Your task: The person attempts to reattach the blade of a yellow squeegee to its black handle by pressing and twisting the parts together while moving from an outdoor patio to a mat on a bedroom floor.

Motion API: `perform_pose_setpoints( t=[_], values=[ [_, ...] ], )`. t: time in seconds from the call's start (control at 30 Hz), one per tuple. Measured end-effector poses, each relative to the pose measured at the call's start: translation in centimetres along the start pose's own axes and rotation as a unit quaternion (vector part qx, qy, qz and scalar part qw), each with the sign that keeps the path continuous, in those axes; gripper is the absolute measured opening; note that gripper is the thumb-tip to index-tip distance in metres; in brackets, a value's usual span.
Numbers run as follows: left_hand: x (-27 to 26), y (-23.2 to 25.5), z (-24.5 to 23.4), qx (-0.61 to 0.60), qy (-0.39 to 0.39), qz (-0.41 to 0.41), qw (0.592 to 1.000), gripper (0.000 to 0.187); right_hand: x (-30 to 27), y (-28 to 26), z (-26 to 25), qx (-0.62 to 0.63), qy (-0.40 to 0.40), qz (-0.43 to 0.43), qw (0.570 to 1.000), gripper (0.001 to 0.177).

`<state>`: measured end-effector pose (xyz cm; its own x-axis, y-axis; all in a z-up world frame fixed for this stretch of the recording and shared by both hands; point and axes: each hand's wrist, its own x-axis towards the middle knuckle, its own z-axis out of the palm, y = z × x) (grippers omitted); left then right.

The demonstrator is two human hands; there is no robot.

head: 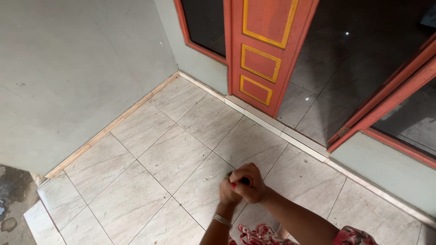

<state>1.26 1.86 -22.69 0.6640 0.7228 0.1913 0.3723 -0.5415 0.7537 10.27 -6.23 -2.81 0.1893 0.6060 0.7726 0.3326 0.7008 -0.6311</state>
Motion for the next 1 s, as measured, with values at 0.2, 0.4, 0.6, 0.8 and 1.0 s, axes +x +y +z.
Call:
perform_pose_setpoints(
  t=[0.2, 0.4, 0.6, 0.8, 1.0],
  values=[
    [1.2, 4.6, -9.8, 0.129, -0.031, -0.118, 0.984, 0.045, -0.2, 2.2, 0.2, 0.262, -0.013, 0.16, 0.952, 0.021],
    [2.0, 12.0, -13.2, 0.054, 0.033, -0.074, 0.995, 0.04, 6.2, -5.1, -3.0, 0.324, 0.007, 0.174, 0.93, 0.016],
    [0.6, 15.5, -10.6, -0.166, -0.019, -0.03, 0.985, 0.019, 11.1, -13.0, -2.6, 0.114, -0.024, 0.263, 0.958, 0.032],
    [-1.8, 6.9, -0.9, -0.142, 0.141, 0.125, 0.972, 0.045, 7.7, -7.9, 3.9, 0.004, -0.126, 0.195, 0.973, 0.037],
    [-5.2, 1.0, -5.6, -0.247, 0.119, -0.004, 0.962, 0.025, 3.1, -2.0, 8.4, 0.025, -0.139, 0.017, 0.99, 0.023]
  ],
)
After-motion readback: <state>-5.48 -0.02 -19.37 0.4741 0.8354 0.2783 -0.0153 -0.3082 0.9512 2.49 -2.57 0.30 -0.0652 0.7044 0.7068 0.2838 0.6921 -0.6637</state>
